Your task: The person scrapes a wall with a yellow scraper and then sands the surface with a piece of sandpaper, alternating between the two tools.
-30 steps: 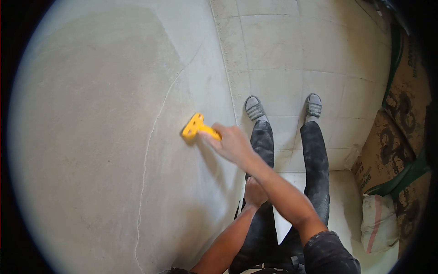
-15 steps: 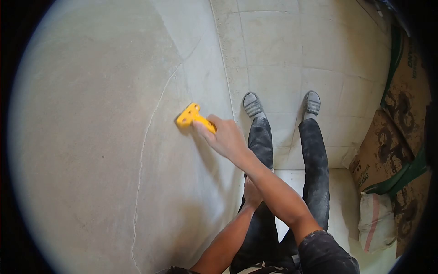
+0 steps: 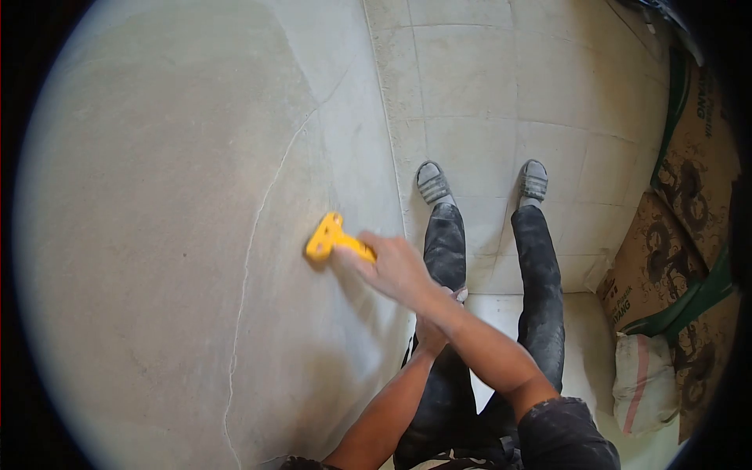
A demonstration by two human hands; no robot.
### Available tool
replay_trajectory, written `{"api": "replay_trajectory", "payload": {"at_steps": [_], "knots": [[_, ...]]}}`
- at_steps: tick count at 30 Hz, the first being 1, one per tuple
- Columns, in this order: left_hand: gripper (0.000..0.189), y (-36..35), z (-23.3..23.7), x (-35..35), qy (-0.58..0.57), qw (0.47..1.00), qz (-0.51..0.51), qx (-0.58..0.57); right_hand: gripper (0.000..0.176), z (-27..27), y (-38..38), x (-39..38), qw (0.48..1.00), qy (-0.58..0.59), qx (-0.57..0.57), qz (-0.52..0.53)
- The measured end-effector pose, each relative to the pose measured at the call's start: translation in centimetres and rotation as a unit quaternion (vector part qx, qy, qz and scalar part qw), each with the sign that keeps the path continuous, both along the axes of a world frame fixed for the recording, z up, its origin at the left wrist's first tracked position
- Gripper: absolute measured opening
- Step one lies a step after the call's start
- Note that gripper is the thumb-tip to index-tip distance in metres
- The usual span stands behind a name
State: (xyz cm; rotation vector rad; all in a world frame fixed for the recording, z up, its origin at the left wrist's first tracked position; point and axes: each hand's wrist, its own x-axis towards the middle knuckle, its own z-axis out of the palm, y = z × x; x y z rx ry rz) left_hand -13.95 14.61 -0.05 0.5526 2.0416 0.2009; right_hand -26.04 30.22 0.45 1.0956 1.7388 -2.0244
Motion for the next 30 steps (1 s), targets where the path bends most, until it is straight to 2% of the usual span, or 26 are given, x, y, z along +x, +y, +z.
{"api": "replay_trajectory", "payload": {"at_steps": [2,3,6,8,10,11,12,14,16,18,19,20,22,23,25,26,27,28,29,30], "knots": [[0.021,-0.5,-0.6,0.3,-0.061,0.987,0.09,0.121,0.056,-1.4,1.4,-0.8,1.0,0.004,0.006,-0.013],[0.021,-0.5,-0.8,0.6,-0.063,0.986,0.091,0.125,0.06,-1.7,0.8,-0.5,1.0,0.008,0.018,-0.013],[0.021,0.5,0.0,0.3,0.014,1.0,-0.007,0.02,0.059,0.3,-1.5,1.0,1.0,0.002,-0.021,-0.007],[0.021,-1.2,-0.9,1.1,0.007,1.0,-0.013,-0.001,0.059,-0.2,-1.0,-0.1,1.0,-0.003,-0.011,-0.01],[0.017,-3.4,-2.7,2.6,-0.071,0.984,0.129,0.104,0.06,-2.0,1.1,-2.1,0.997,0.011,0.049,-0.057],[0.022,-3.2,-2.4,2.4,-0.032,0.986,0.089,0.134,0.06,-1.9,2.2,-2.4,0.999,0.004,0.032,-0.037],[0.022,-2.7,-2.4,2.2,-0.031,0.985,0.091,0.14,0.06,-1.6,2.0,-2.0,0.999,0.005,0.037,-0.035],[0.027,-1.3,-0.9,1.3,-0.035,0.996,-0.039,-0.073,0.06,0.3,-0.5,0.0,0.999,0.019,0.029,-0.006],[0.034,-0.6,-0.7,1.0,-0.022,0.998,-0.03,-0.041,0.059,-0.1,-0.9,-0.7,0.999,0.023,0.037,-0.029],[0.035,-2.6,-1.7,2.5,0.008,0.979,0.152,0.136,0.056,-2.6,1.4,-2.7,0.993,0.025,0.085,-0.074],[0.04,-3.0,-1.8,1.9,-0.07,0.997,-0.008,0.038,0.055,-2.2,3.7,-3.5,0.999,0.0,0.032,-0.029],[0.04,-3.0,-1.8,1.9,-0.07,0.997,-0.006,0.042,0.055,-2.0,3.2,-2.9,0.999,0.0,0.036,-0.027],[0.04,-3.0,-1.0,2.2,-0.05,0.99,0.096,0.093,0.054,-0.9,1.3,-1.2,0.998,0.031,0.059,-0.005],[0.033,-2.9,-0.9,2.6,0.022,0.99,0.066,0.12,0.054,-1.2,1.3,-1.4,0.998,0.033,0.057,-0.007],[0.036,-2.6,-1.3,2.3,0.016,0.992,0.067,0.103,0.053,-1.6,1.3,-1.8,0.996,0.033,0.082,-0.016],[0.044,-2.1,-1.7,2.1,0.008,0.993,0.073,0.092,0.053,-1.7,1.7,-2.0,0.996,0.033,0.081,-0.017],[0.039,-1.7,-1.5,2.0,0.044,0.993,0.005,0.113,0.053,-1.8,2.3,-2.3,0.997,0.03,0.066,-0.021],[0.039,-0.2,-0.8,1.0,0.042,0.992,0.005,0.117,0.053,-1.9,2.9,-2.5,0.998,0.027,0.052,-0.024],[0.035,1.6,0.2,-0.4,-0.061,0.988,0.125,0.072,0.058,-1.2,1.9,-1.7,0.997,0.041,0.061,-0.011],[0.033,2.2,0.9,-1.0,-0.164,0.956,0.241,0.021,0.058,-0.3,1.2,-1.1,0.997,0.041,0.059,-0.009]]}}
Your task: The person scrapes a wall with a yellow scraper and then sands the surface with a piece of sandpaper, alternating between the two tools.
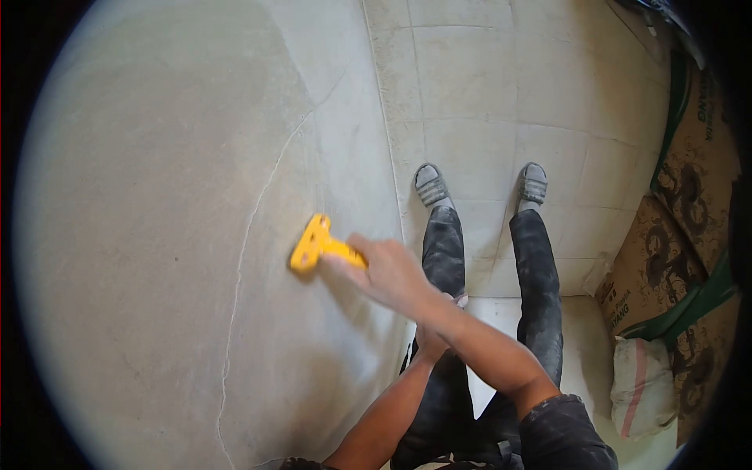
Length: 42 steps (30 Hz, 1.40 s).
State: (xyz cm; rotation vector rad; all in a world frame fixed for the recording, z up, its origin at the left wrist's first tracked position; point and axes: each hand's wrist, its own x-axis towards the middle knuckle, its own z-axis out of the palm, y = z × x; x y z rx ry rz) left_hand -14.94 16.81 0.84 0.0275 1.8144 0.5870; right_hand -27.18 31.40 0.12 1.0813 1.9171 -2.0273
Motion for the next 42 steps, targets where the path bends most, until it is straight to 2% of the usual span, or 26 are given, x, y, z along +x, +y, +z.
{"api": "replay_trajectory", "payload": {"at_steps": [1,2,4,5,6,8,9,13,14,16,18,20,21,22,23,25,28,30,32,34,36,37,38,40,41,42], "knots": [[0.026,-2.2,-1.3,1.7,0.14,0.964,-0.228,0.005,0.056,0.9,-0.4,0.5,1.0,-0.004,-0.019,0.01],[0.026,-4.3,-2.2,3.3,0.141,0.963,-0.23,0.002,0.053,1.5,-0.5,0.6,0.999,-0.007,-0.038,0.019],[0.046,-7.2,-2.9,5.1,0.225,0.961,-0.143,0.069,0.053,0.5,1.0,-0.6,1.0,-0.008,-0.028,0.0],[0.055,-6.3,-2.8,4.3,0.124,0.981,-0.149,0.022,0.053,-0.3,1.8,-1.5,1.0,-0.009,-0.018,-0.018],[0.055,-6.5,-2.7,4.5,0.124,0.981,-0.149,0.023,0.052,-0.9,2.3,-2.0,0.999,-0.009,-0.006,-0.035],[0.054,-5.2,-1.9,3.8,0.219,0.963,-0.145,0.061,0.053,0.3,1.2,-0.9,1.0,-0.005,-0.008,-0.015],[0.022,-3.2,-1.9,2.2,0.124,0.95,-0.286,-0.033,0.053,1.5,0.3,0.0,1.0,-0.003,-0.016,0.003],[0.02,-1.4,-0.5,1.6,0.124,0.969,-0.211,0.032,0.055,-0.1,2.7,-2.2,1.0,-0.014,-0.015,0.002],[0.019,-1.8,-0.5,2.0,0.117,0.968,-0.222,0.017,0.055,-0.7,3.8,-2.9,0.999,-0.037,-0.025,0.001],[0.018,-1.8,-1.8,2.2,0.115,0.964,-0.239,-0.005,0.054,-0.5,1.4,-1.7,0.999,0.005,0.038,-0.027],[0.018,-1.6,-1.4,1.9,0.112,0.96,-0.254,-0.024,0.056,2.2,-0.4,0.4,1.0,0.014,-0.006,0.016],[0.019,-0.2,-0.5,1.5,0.158,0.935,-0.31,-0.064,0.055,2.1,0.0,-0.7,1.0,0.001,-0.005,0.021],[0.017,-1.6,-1.1,1.9,0.123,0.973,-0.193,0.019,0.056,0.6,1.1,-2.0,1.0,0.003,0.019,-0.009],[0.017,-1.7,-0.9,2.1,0.121,0.974,-0.191,0.021,0.057,-0.6,2.3,-2.8,0.998,0.004,0.045,-0.036],[0.018,-1.8,-0.9,1.9,0.123,0.964,-0.234,0.021,0.058,-0.5,3.9,-3.3,1.0,-0.017,0.0,-0.009],[0.019,-1.4,-1.4,1.6,0.129,0.939,-0.318,0.02,0.058,1.1,2.2,-1.5,1.0,-0.011,0.001,0.005],[0.022,-0.4,-1.0,1.2,0.135,0.953,-0.262,-0.066,0.059,1.2,-1.9,1.3,0.999,-0.013,-0.035,0.029],[0.025,-1.5,-1.9,1.6,0.141,0.957,-0.249,-0.042,0.059,-1.4,-2.1,0.6,0.998,-0.049,-0.028,-0.015],[0.026,-2.9,-2.3,2.2,0.228,0.952,-0.172,0.111,0.059,-2.9,1.8,-2.1,0.998,-0.051,-0.027,-0.023],[0.026,-1.8,-1.8,1.2,0.194,0.965,-0.158,0.082,0.059,-3.1,1.8,-2.1,0.998,-0.055,-0.031,-0.022],[0.026,-1.7,-1.8,1.1,0.138,0.968,-0.199,0.069,0.06,-2.2,-2.0,1.0,0.998,-0.047,-0.037,-0.007],[0.021,-0.7,-1.1,1.1,0.133,0.971,-0.198,-0.001,0.06,-1.8,-3.7,2.4,0.998,-0.048,-0.036,-0.006],[0.021,-0.3,-0.9,1.0,0.133,0.971,-0.198,-0.001,0.061,-1.4,-5.2,3.6,0.997,-0.056,-0.051,-0.001],[0.02,-0.1,-0.9,0.6,0.181,0.952,-0.246,0.009,0.061,-2.4,-5.1,2.8,0.998,-0.057,-0.035,-0.017],[0.023,-2.0,-3.4,1.0,0.355,0.872,-0.306,0.137,0.06,-4.2,-3.5,0.9,0.998,-0.055,-0.006,-0.037],[0.029,-3.9,-5.9,1.5,0.508,0.744,-0.349,0.259,0.06,-5.3,-0.5,-1.9,0.997,-0.051,0.009,-0.05]]}}
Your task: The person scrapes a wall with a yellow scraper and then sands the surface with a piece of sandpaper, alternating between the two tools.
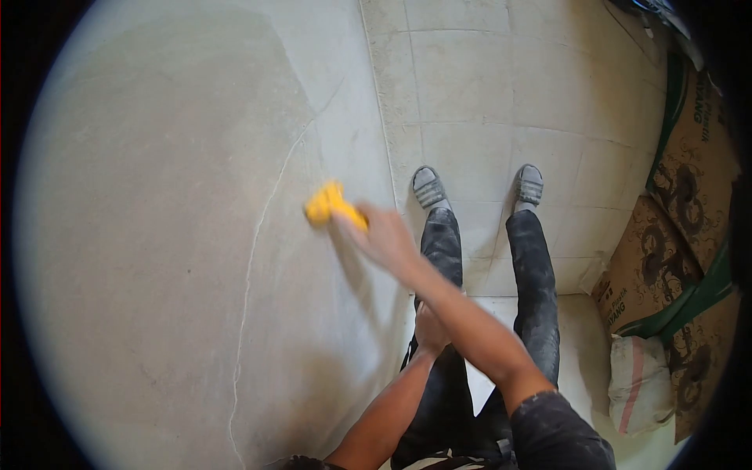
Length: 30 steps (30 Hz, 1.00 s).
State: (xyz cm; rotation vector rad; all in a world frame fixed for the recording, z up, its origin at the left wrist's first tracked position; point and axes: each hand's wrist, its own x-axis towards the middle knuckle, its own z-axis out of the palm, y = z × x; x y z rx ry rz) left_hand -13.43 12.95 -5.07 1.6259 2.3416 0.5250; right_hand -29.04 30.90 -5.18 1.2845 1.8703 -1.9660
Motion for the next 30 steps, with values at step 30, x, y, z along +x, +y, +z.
{"api": "replay_trajectory", "payload": {"at_steps": [30], "knots": [[0.027,1.1,3.3,1.2,-0.293,0.906,0.153,-0.265,0.062,-3.4,3.0,-1.8,1.0,-0.003,-0.028,0.001]]}}
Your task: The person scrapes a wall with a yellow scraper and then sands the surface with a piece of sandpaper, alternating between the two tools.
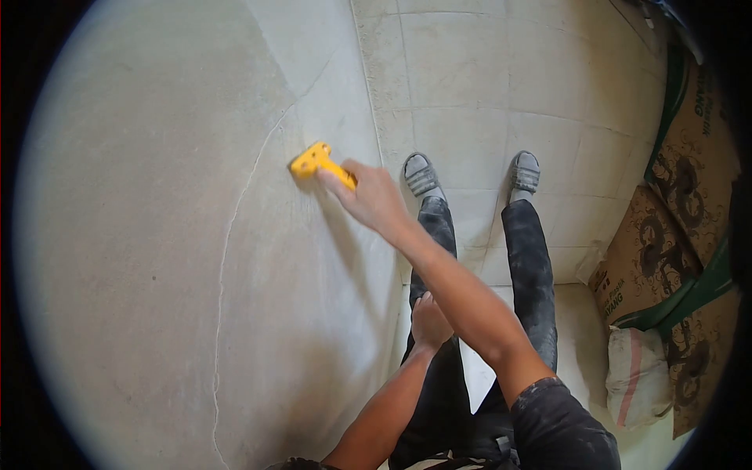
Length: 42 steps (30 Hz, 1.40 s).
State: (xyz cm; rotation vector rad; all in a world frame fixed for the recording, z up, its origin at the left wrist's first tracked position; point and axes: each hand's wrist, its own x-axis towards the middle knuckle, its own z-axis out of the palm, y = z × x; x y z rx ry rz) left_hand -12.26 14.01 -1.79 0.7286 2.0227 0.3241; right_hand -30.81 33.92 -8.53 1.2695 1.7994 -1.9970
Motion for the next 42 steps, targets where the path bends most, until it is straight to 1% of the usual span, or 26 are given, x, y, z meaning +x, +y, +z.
{"api": "replay_trajectory", "payload": {"at_steps": [5,6,7,8,10,12,14,17,20,21,22,23,24,25,26,28,31,32,34,35,37,38,39,40,41,42], "knots": [[0.028,1.5,0.5,-1.3,-0.024,0.996,-0.001,-0.087,0.06,4.7,-11.0,8.7,0.997,-0.011,-0.07,0.044],[0.029,1.5,0.7,-1.7,-0.028,0.994,-0.003,-0.11,0.06,4.2,-10.7,8.1,0.997,-0.008,-0.07,0.042],[0.026,0.9,0.4,-1.6,-0.031,0.997,0.026,-0.068,0.06,3.0,-9.8,6.8,0.999,-0.007,-0.041,0.014],[0.026,0.4,0.4,-1.4,-0.03,0.997,0.024,-0.069,0.06,1.7,-8.6,5.5,1.0,-0.008,-0.014,-0.014],[0.024,0.0,-0.2,-1.2,0.008,0.998,-0.052,-0.03,0.06,-0.9,-1.7,0.2,1.0,-0.013,0.017,-0.019],[0.025,-0.4,-0.5,-1.4,0.004,0.996,-0.07,-0.055,0.059,-0.7,0.8,-1.2,0.999,0.004,0.017,-0.029],[0.026,0.5,0.1,-2.1,-0.01,0.997,-0.06,-0.046,0.056,0.2,-0.7,-0.2,0.999,0.022,0.01,-0.034],[0.027,2.5,0.6,-3.4,-0.032,0.998,-0.039,-0.047,0.053,2.5,-8.8,6.5,0.999,0.0,-0.045,0.004],[0.029,3.9,1.2,-4.6,-0.06,0.997,-0.013,-0.055,0.054,3.4,-8.9,6.4,0.999,-0.023,-0.046,0.002],[0.03,3.8,1.6,-4.8,-0.072,0.996,-0.005,-0.061,0.055,1.6,-7.2,4.3,0.999,-0.026,-0.043,-0.012],[0.024,-0.1,-0.5,-2.3,0.012,0.992,-0.126,0.001,0.056,0.6,-4.0,1.1,0.999,-0.007,0.003,-0.046],[0.022,0.1,-0.3,-2.0,0.008,0.995,-0.097,-0.017,0.058,-0.4,-0.4,-2.0,0.995,0.013,0.054,-0.079],[0.02,0.3,-0.2,-1.9,0.004,0.997,-0.067,-0.037,0.058,-0.7,3.7,-4.8,0.996,0.009,0.066,-0.067],[0.02,-0.1,-0.4,-1.6,0.005,0.997,-0.069,-0.037,0.058,-1.1,6.0,-6.3,0.996,0.007,0.076,-0.055],[0.021,-0.5,-0.5,-1.4,-0.003,0.995,-0.079,-0.06,0.058,-1.2,5.5,-6.1,0.995,0.007,0.075,-0.058],[0.022,-0.4,-0.6,-1.1,-0.013,0.993,-0.087,-0.081,0.059,-0.3,3.6,-4.4,0.995,0.037,0.076,-0.061],[0.024,1.3,0.7,-1.5,-0.021,0.993,-0.023,-0.11,0.055,4.9,-6.4,4.4,0.998,0.031,-0.056,-0.027],[0.025,1.5,0.9,-1.5,-0.022,0.993,-0.003,-0.119,0.056,6.2,-10.5,8.0,0.997,0.034,-0.075,0.006],[0.026,1.0,0.0,-0.9,-0.009,0.994,0.006,-0.11,0.056,9.6,-12.3,11.4,0.982,-0.008,-0.153,0.107],[0.026,0.7,0.2,-0.8,-0.01,0.993,0.005,-0.115,0.056,9.3,-12.5,10.9,0.982,-0.009,-0.158,0.106],[0.026,1.0,0.5,-0.8,-0.023,0.989,0.005,-0.145,0.055,6.9,-11.6,8.1,0.997,0.001,-0.083,-0.011],[0.026,0.2,0.5,-0.4,-0.025,0.989,0.005,-0.146,0.054,5.4,-8.9,5.3,0.998,0.016,-0.048,-0.035],[0.025,-0.8,-0.1,-0.1,-0.057,0.994,0.057,-0.07,0.054,4.5,-5.7,2.6,0.998,0.031,-0.01,-0.059],[0.025,-1.4,-0.4,0.3,-0.087,0.99,0.112,0.007,0.054,4.9,-4.1,1.5,0.998,0.029,-0.01,-0.057],[0.025,-1.1,0.0,0.1,-0.087,0.99,0.115,0.006,0.053,5.4,-2.8,0.5,0.998,0.022,-0.039,-0.047],[0.025,-0.8,0.2,-0.3,-0.067,0.994,0.079,-0.038,0.052,5.7,-2.2,0.2,0.997,0.014,-0.065,-0.037]]}}
